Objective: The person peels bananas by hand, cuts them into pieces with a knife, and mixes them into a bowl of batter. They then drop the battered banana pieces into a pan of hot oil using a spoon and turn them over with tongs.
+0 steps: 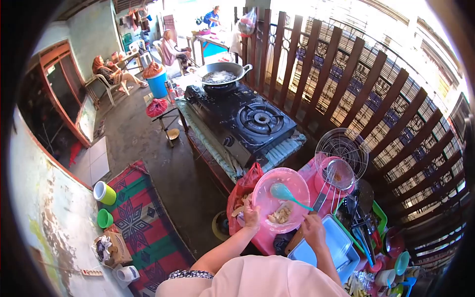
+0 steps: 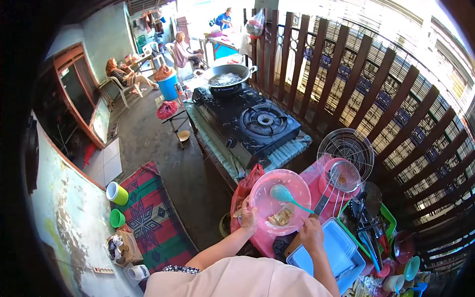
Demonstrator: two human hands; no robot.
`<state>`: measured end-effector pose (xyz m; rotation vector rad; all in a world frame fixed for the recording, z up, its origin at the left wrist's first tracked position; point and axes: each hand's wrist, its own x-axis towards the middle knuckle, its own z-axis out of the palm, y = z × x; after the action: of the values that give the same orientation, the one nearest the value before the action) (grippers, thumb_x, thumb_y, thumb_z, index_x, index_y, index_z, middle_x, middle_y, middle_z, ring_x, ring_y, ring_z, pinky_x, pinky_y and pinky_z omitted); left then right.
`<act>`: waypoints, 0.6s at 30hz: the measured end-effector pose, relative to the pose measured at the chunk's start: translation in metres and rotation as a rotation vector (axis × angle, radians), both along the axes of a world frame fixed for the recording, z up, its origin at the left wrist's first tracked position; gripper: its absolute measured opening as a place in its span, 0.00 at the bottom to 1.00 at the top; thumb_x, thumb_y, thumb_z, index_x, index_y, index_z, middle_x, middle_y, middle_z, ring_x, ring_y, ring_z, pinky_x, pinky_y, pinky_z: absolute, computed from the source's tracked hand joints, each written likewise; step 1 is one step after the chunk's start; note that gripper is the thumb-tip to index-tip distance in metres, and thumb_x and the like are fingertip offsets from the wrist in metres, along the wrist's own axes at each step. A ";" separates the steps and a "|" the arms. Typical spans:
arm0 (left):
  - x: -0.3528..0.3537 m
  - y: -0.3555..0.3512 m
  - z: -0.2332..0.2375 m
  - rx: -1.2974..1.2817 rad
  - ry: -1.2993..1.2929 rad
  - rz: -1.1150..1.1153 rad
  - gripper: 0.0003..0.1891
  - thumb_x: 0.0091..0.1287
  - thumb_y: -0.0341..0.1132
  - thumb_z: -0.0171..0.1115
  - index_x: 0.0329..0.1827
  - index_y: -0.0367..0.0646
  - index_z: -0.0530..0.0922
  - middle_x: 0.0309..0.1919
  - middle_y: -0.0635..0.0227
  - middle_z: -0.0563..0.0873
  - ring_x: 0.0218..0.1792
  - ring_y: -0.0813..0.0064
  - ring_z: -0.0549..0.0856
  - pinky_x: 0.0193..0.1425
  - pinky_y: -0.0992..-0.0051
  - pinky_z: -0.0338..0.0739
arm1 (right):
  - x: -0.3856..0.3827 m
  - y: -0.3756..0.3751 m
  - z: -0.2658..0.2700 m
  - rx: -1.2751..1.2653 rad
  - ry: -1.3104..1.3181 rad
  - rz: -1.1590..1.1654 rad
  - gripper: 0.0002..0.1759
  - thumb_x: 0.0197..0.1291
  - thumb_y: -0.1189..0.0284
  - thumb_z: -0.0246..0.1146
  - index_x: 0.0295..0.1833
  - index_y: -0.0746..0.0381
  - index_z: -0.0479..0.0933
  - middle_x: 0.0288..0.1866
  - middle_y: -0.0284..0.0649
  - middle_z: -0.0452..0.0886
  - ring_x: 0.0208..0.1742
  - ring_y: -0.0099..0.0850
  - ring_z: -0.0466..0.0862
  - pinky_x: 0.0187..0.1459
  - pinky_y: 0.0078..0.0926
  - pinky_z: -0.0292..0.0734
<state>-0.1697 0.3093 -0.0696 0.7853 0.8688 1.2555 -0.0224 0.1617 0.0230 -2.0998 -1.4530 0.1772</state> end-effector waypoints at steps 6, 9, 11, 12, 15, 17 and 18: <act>-0.046 -0.033 0.042 0.102 -0.046 0.071 0.25 0.45 0.15 0.43 0.50 0.40 0.69 0.50 0.67 0.73 0.51 0.77 0.72 0.59 0.78 0.63 | -0.009 0.033 0.020 -0.039 -0.390 0.154 0.17 0.44 0.70 0.64 0.43 0.61 0.75 0.41 0.42 0.73 0.46 0.38 0.72 0.46 0.34 0.66; -0.076 -0.061 0.090 0.001 -0.207 0.180 0.18 0.43 0.15 0.44 0.36 0.43 0.70 0.47 0.68 0.75 0.48 0.77 0.74 0.56 0.76 0.66 | -0.024 0.034 0.009 -0.049 -0.487 0.247 0.14 0.44 0.70 0.63 0.39 0.60 0.75 0.39 0.41 0.73 0.44 0.38 0.72 0.46 0.34 0.65; -0.100 -0.071 0.079 0.038 -0.218 0.196 0.19 0.43 0.14 0.43 0.38 0.41 0.69 0.51 0.65 0.73 0.52 0.76 0.72 0.60 0.75 0.63 | -0.034 0.036 -0.004 -0.066 -0.487 0.321 0.12 0.45 0.70 0.61 0.39 0.60 0.74 0.38 0.41 0.73 0.45 0.38 0.72 0.46 0.34 0.65; -0.111 -0.076 0.079 0.073 -0.227 0.192 0.20 0.43 0.14 0.41 0.39 0.40 0.68 0.55 0.63 0.71 0.55 0.74 0.70 0.63 0.75 0.60 | -0.042 0.036 -0.005 -0.090 -0.486 0.374 0.10 0.47 0.71 0.60 0.38 0.60 0.74 0.38 0.40 0.74 0.45 0.37 0.72 0.46 0.34 0.65; -0.138 -0.086 0.081 0.051 -0.173 0.250 0.17 0.43 0.14 0.41 0.35 0.42 0.66 0.55 0.62 0.71 0.54 0.74 0.71 0.62 0.74 0.61 | -0.062 0.044 0.000 -0.178 -0.405 0.473 0.12 0.49 0.72 0.57 0.42 0.59 0.73 0.37 0.40 0.75 0.45 0.36 0.73 0.45 0.33 0.65; -0.154 -0.087 0.085 0.020 -0.170 0.279 0.16 0.42 0.14 0.42 0.33 0.42 0.66 0.54 0.64 0.72 0.51 0.75 0.73 0.59 0.76 0.63 | -0.073 0.052 0.008 -0.219 -0.341 0.534 0.14 0.49 0.72 0.57 0.44 0.58 0.73 0.37 0.40 0.75 0.44 0.36 0.73 0.45 0.33 0.66; -0.162 -0.087 0.091 0.023 -0.172 0.283 0.16 0.42 0.14 0.42 0.33 0.42 0.66 0.54 0.64 0.72 0.51 0.75 0.73 0.59 0.76 0.63 | -0.080 0.054 0.015 -0.165 -0.339 0.572 0.14 0.50 0.72 0.55 0.45 0.58 0.73 0.35 0.39 0.74 0.42 0.35 0.73 0.42 0.32 0.66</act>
<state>-0.3313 0.2219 0.0214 0.5755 0.8456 1.5605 -0.1024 0.2160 0.0377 -1.8412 -2.2935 0.1656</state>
